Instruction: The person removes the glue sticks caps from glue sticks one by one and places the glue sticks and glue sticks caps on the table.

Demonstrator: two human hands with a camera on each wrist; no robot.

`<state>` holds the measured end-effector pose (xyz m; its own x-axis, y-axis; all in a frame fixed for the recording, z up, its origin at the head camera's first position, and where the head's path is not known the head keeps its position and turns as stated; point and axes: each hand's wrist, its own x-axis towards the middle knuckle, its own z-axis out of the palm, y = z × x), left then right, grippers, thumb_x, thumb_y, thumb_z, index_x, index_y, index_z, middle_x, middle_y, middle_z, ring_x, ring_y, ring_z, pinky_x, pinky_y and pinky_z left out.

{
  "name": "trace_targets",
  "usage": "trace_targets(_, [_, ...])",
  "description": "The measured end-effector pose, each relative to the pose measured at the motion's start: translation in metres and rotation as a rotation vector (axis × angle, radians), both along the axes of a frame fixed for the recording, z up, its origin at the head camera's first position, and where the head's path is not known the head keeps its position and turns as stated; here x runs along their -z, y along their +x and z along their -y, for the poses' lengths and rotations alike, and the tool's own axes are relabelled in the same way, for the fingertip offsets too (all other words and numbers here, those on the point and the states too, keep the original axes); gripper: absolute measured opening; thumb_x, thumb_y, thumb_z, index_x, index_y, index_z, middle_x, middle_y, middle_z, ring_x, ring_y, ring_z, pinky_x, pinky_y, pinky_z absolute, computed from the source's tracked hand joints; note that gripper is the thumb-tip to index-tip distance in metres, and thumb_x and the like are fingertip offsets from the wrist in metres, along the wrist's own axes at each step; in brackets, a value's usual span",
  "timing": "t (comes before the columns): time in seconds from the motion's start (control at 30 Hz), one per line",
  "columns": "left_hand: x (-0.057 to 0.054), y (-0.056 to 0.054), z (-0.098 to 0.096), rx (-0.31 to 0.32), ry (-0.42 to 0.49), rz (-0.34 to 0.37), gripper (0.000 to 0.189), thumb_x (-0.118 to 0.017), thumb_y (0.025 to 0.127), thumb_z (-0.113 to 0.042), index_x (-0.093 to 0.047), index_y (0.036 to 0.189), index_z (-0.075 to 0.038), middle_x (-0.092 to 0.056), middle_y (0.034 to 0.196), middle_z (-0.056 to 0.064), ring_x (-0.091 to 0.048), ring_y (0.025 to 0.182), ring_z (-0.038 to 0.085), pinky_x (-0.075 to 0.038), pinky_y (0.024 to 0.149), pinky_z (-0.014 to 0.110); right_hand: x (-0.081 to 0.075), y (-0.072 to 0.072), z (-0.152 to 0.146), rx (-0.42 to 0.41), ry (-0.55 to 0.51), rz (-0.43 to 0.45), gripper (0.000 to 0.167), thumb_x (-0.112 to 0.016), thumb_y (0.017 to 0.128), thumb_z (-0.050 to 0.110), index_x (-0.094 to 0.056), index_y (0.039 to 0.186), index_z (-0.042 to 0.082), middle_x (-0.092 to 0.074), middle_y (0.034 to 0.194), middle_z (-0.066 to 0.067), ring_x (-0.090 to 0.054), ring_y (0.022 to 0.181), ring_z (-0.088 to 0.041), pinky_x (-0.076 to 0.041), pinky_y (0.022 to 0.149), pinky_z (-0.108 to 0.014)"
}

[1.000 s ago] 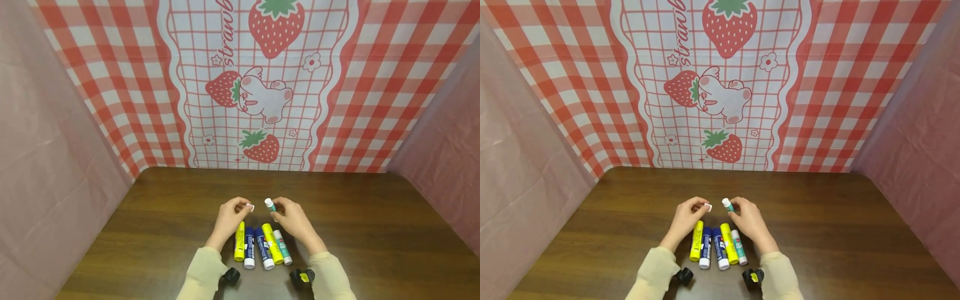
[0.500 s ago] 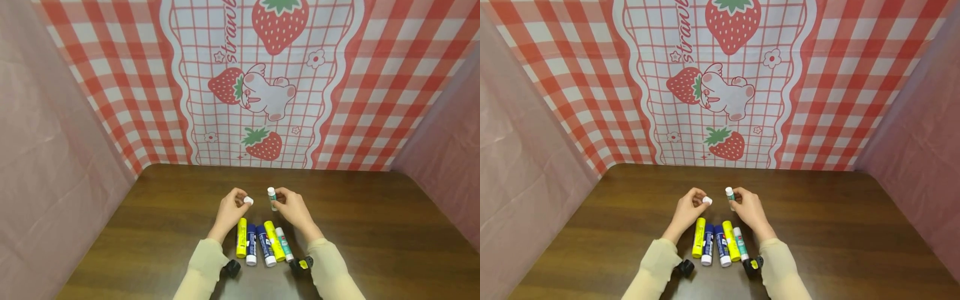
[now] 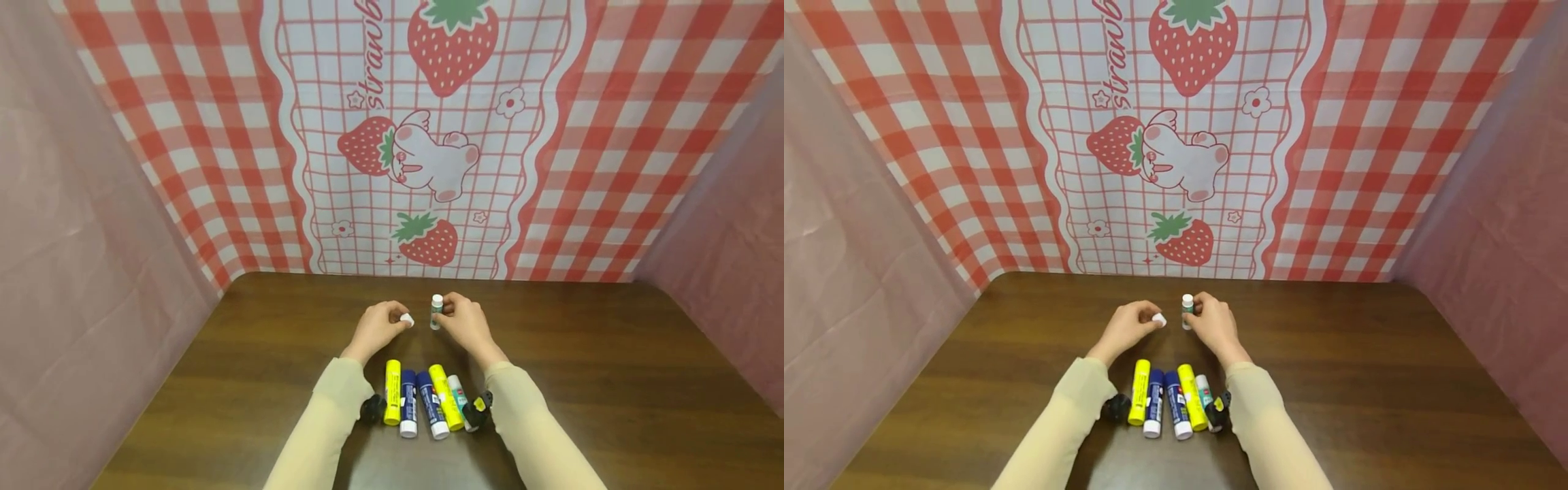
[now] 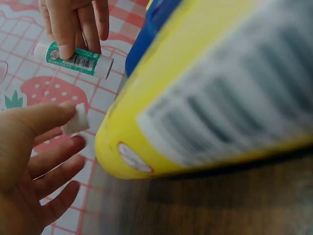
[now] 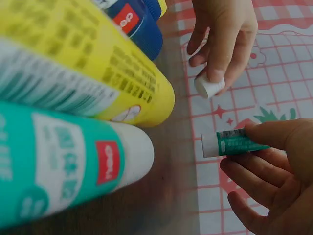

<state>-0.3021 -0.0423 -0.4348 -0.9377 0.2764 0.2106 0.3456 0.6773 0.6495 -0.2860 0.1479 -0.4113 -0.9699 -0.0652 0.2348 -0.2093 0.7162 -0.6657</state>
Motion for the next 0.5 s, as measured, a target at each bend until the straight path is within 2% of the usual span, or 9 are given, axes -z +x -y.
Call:
trace_targets(0.1, [0.002, -0.005, -0.001, 0.018, -0.014, 0.042, 0.022, -0.064, 0.084, -0.031, -0.065, 0.101, -0.016, -0.067, 0.090, -0.001, -0.060, 0.078, 0.012, -0.049, 0.070, 0.030, 0.001, -0.005, 0.004, 0.000, 0.028, 0.018, 0.032, -0.068, 0.081, 0.023, -0.060, 0.103, 0.002, -0.068, 0.094, -0.014, -0.065, 0.084, -0.025, -0.052, 0.073, -0.039])
trace_targets(0.23, [0.001, -0.009, -0.004, 0.015, -0.044, 0.034, 0.022, -0.063, 0.084, -0.028, -0.065, 0.101, -0.014, -0.068, 0.092, 0.002, -0.063, 0.081, 0.015, -0.050, 0.072, 0.032, 0.004, -0.009, 0.009, 0.007, 0.075, 0.026, 0.031, -0.068, 0.080, 0.025, -0.060, 0.102, 0.004, -0.069, 0.092, -0.011, -0.065, 0.081, -0.023, -0.051, 0.072, -0.039])
trace_targets(0.5, [-0.001, -0.013, -0.010, -0.062, -0.121, 0.026, 0.022, -0.067, 0.081, -0.024, -0.064, 0.100, -0.012, -0.069, 0.093, 0.003, -0.063, 0.084, 0.019, -0.049, 0.072, 0.035, 0.010, -0.018, 0.014, 0.018, 0.099, 0.016, 0.027, -0.069, 0.079, 0.021, -0.061, 0.099, 0.004, -0.068, 0.090, -0.009, -0.064, 0.082, -0.021, -0.049, 0.074, -0.039])
